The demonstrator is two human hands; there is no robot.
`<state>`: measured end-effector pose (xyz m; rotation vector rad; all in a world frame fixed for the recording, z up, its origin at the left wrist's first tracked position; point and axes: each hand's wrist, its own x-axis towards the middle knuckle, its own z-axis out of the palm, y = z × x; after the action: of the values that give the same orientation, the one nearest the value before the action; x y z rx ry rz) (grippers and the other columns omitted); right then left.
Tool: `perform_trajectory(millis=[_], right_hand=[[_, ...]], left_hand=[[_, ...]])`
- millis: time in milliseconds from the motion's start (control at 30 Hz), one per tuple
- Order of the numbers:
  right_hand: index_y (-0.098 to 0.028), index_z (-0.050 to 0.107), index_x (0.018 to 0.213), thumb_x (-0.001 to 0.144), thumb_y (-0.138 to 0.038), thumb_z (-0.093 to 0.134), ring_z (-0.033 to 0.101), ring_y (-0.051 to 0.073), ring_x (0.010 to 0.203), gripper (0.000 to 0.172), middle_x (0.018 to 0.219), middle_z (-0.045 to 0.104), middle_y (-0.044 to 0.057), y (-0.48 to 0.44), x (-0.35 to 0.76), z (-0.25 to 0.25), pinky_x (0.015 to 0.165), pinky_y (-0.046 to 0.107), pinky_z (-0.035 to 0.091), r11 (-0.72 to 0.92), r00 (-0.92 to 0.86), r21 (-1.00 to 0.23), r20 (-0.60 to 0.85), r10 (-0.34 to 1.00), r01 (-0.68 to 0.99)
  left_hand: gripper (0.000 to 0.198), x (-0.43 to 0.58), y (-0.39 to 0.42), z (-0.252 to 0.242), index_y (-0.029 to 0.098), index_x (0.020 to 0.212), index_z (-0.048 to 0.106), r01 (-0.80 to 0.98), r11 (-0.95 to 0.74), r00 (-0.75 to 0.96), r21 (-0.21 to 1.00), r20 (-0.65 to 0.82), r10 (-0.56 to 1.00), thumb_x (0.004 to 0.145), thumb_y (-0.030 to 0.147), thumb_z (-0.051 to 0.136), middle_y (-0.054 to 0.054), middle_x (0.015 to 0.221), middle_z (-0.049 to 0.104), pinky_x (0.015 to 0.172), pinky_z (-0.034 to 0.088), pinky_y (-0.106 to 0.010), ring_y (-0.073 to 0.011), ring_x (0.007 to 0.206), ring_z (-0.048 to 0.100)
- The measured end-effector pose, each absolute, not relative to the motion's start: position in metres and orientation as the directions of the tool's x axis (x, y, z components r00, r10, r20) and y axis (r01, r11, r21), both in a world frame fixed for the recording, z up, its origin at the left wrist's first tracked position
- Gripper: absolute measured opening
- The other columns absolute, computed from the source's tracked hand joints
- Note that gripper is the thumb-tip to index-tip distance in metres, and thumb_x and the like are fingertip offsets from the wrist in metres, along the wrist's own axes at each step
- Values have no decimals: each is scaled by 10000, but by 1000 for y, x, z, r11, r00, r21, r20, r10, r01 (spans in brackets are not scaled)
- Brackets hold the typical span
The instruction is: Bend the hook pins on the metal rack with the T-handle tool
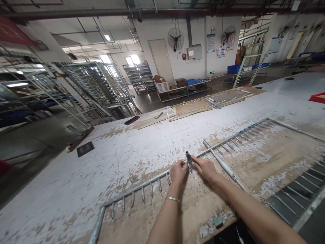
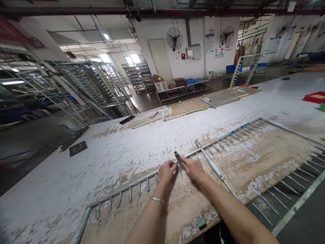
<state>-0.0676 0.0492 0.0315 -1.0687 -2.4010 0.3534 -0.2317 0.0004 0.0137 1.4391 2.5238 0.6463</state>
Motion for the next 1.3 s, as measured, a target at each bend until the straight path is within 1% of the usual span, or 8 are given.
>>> perform_trajectory(millis=[200, 400, 567, 733, 900, 1067, 1233, 1300], right_hand=[[-278, 417, 1450, 1002, -320, 379, 645, 180, 853, 451, 1006, 709, 66, 48, -66, 39, 720, 240, 438, 705, -531, -442, 463, 709, 555], [-335, 526, 1360, 962, -286, 478, 647, 179, 780, 404, 914, 723, 28, 50, -63, 43, 644, 230, 407, 726, -670, -352, 286, 685, 592], [-294, 419, 1446, 1008, -313, 370, 643, 178, 877, 442, 1059, 705, 59, 49, -63, 50, 731, 238, 433, 732, -590, -419, 434, 681, 536], [-332, 529, 1359, 958, -281, 479, 657, 187, 813, 407, 940, 729, 35, 53, -60, 43, 668, 235, 431, 678, -631, -364, 256, 732, 639], [-293, 429, 1440, 1000, -301, 377, 647, 185, 937, 443, 1134, 694, 67, 55, -61, 41, 748, 238, 453, 677, -525, -461, 428, 736, 573], [-323, 529, 1359, 956, -281, 471, 672, 194, 822, 409, 947, 741, 33, 57, -62, 36, 674, 247, 461, 650, -577, -432, 306, 757, 625], [-275, 403, 1455, 994, -298, 373, 648, 192, 971, 462, 1162, 686, 66, 58, -61, 37, 780, 251, 472, 669, -499, -489, 445, 744, 561], [-265, 425, 1443, 989, -280, 381, 655, 192, 951, 455, 1140, 696, 69, 57, -61, 33, 769, 252, 476, 655, -514, -480, 407, 755, 583]], left_hand=[[205, -231, 0, 16, 247, 840, 716, 771, 463, -541, 438, 64, 839, 839, 396, 574, -18, 818, 723, 614, 278, -253, -163, 780, 615], [232, -231, 1, 17, 236, 828, 713, 775, 459, -528, 435, 45, 848, 830, 422, 574, -31, 806, 717, 597, 270, -252, -172, 782, 616], [203, -231, 1, 17, 249, 829, 719, 765, 463, -543, 448, 63, 837, 824, 391, 573, -24, 808, 724, 597, 275, -252, -170, 774, 620], [223, -232, 2, 17, 243, 799, 718, 749, 474, -550, 462, 36, 835, 815, 416, 580, -26, 794, 723, 582, 276, -251, -173, 764, 620], [183, -232, 2, 17, 252, 806, 723, 736, 473, -557, 484, 38, 829, 803, 382, 594, -15, 778, 721, 585, 289, -246, -165, 743, 617], [196, -234, 2, 16, 234, 778, 715, 747, 456, -542, 484, 45, 839, 804, 393, 604, -29, 781, 718, 585, 291, -247, -169, 753, 618], [190, -235, 3, 14, 237, 785, 719, 736, 462, -548, 494, 34, 836, 799, 386, 603, -23, 758, 715, 588, 290, -241, -158, 727, 608], [179, -234, 3, 15, 239, 786, 719, 734, 466, -553, 493, 36, 833, 795, 373, 601, -22, 765, 717, 585, 284, -240, -158, 729, 605]])
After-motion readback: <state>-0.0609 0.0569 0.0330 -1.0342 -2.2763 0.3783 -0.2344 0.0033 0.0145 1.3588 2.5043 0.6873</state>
